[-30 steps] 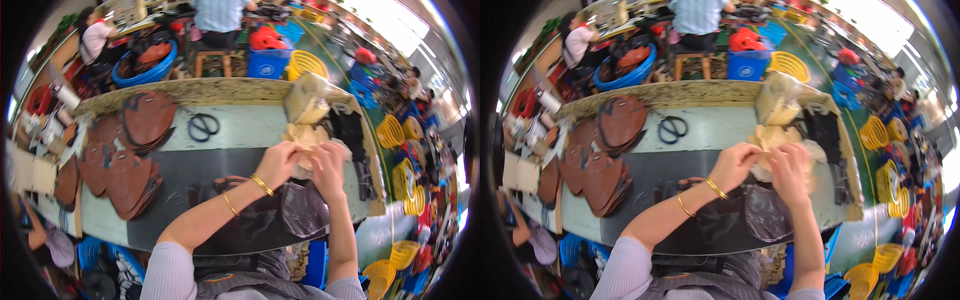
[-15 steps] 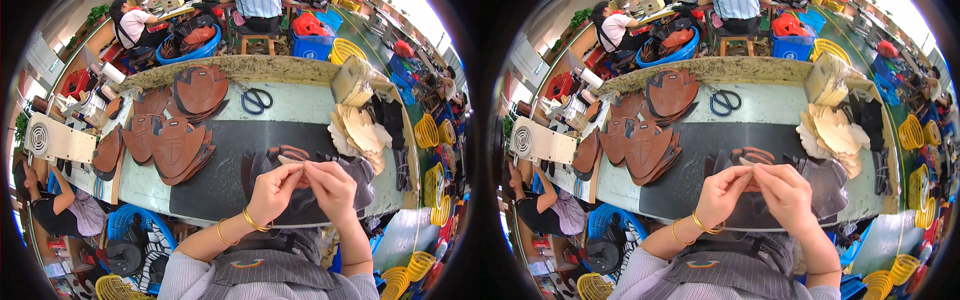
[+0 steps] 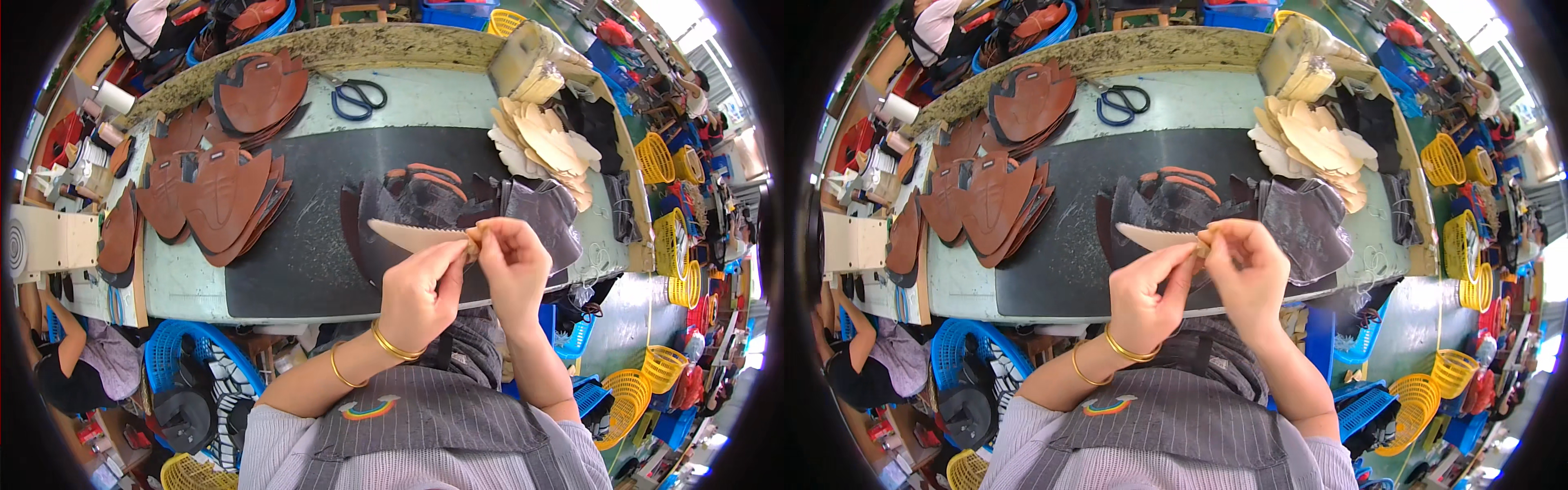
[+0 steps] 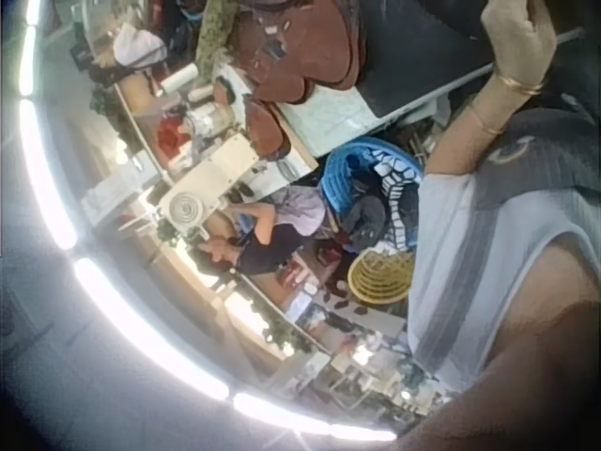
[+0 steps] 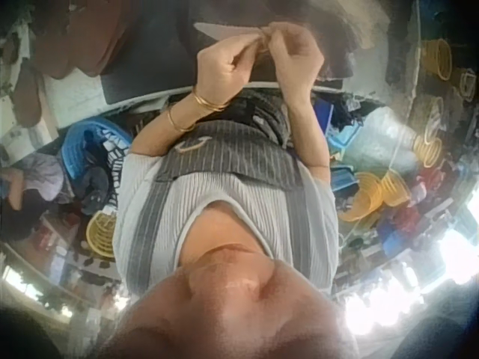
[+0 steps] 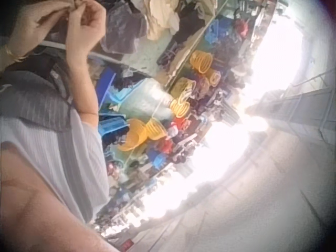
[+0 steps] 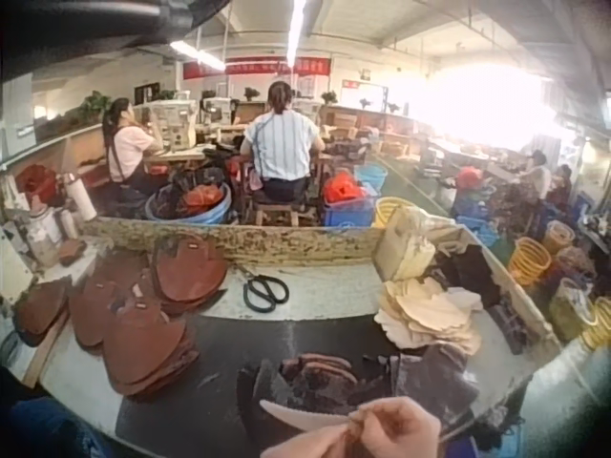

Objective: The person assembles shoe upper components by unpacking fabric pieces, attaching reinforcement inserts onto leather base pieces, layering fabric covers over them, and pressing the layers together by hand.

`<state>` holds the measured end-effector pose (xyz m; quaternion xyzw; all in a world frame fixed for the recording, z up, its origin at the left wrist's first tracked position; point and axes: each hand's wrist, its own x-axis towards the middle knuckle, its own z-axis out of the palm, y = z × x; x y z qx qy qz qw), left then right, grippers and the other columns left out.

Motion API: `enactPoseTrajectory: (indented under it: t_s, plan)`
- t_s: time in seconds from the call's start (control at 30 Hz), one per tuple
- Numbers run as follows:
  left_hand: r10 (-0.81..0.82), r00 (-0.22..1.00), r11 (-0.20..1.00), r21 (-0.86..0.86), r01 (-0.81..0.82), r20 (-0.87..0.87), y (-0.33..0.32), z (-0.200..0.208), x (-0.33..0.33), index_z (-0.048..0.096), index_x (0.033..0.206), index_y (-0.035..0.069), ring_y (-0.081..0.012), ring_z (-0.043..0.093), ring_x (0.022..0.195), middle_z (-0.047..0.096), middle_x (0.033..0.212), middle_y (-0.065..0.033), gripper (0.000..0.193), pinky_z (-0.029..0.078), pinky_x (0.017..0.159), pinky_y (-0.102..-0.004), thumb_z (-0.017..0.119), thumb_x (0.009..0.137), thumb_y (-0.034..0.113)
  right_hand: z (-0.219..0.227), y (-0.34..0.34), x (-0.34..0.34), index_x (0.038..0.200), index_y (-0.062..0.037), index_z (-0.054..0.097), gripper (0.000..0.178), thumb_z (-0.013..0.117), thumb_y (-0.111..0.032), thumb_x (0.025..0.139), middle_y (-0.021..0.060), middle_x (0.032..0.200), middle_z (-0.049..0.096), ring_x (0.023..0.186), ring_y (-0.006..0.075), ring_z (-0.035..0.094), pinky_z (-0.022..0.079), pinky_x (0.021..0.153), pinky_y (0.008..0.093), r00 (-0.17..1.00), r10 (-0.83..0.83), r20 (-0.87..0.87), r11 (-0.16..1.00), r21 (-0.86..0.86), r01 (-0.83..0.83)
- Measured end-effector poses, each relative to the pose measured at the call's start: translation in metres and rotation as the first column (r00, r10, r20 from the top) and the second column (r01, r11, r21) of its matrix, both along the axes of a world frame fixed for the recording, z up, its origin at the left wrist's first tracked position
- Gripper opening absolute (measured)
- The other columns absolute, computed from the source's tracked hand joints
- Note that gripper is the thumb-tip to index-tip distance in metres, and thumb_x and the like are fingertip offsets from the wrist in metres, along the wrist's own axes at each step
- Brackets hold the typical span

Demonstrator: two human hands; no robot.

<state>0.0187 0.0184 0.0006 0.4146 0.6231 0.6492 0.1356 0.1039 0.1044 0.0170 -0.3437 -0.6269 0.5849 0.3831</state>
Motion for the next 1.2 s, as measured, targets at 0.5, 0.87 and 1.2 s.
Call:
enactPoseTrajectory:
  t_s: [0.5, 0.87, 1.2]
  plan:
    - [-0.022, 0.987, 0.996, -0.085, 0.009, -0.158, 0.003, 0.010, 0.015, 0.064, 0.094, 0.001, -0.0276, 0.065, 0.072, 0.066, 0.084, -0.0143, 0.016, 0.051, 0.065, -0.0310, 0.061, 0.080, -0.004, 0.002, 0.005, 0.026, 0.092, 0.0022, 0.066, 0.013, 0.064, 0.003, 0.080, 0.0107, 0.085, 0.068, 0.074, 0.0189, 0.068, 0.053, 0.064, 0.0252, 0.995, 0.001, 0.100, 0.989, 0.149, -0.016]
    - [-0.393, 0.073, 0.914, 0.381, 0.138, 0.916, -0.016, 0.007, -0.043, 0.035, 0.067, 0.008, -0.0143, 0.035, 0.060, 0.036, 0.066, -0.0045, 0.019, 0.035, 0.057, -0.0290, 0.041, 0.082, 0.019, -0.057, 0.033, 0.150, 0.097, -0.0019, 0.053, 0.017, 0.059, -0.013, 0.086, 0.0046, 0.084, 0.060, 0.072, 0.0113, 0.058, 0.049, 0.061, 0.0264, 0.899, 0.425, -0.108, 0.571, -0.738, -0.359]
    - [-0.296, 0.955, 0.947, -0.140, 0.288, -0.036, -0.006, 0.006, -0.049, 0.058, 0.109, 0.002, -0.0135, 0.052, 0.090, 0.058, 0.100, -0.0048, 0.028, 0.042, 0.083, -0.0271, 0.058, 0.088, 0.021, -0.009, 0.006, 0.062, 0.110, -0.0042, 0.046, 0.029, 0.061, 0.001, 0.086, 0.0005, 0.093, 0.057, 0.089, 0.0076, 0.056, 0.047, 0.077, 0.0254, 0.961, 0.261, -0.086, 0.926, -0.259, -0.275]
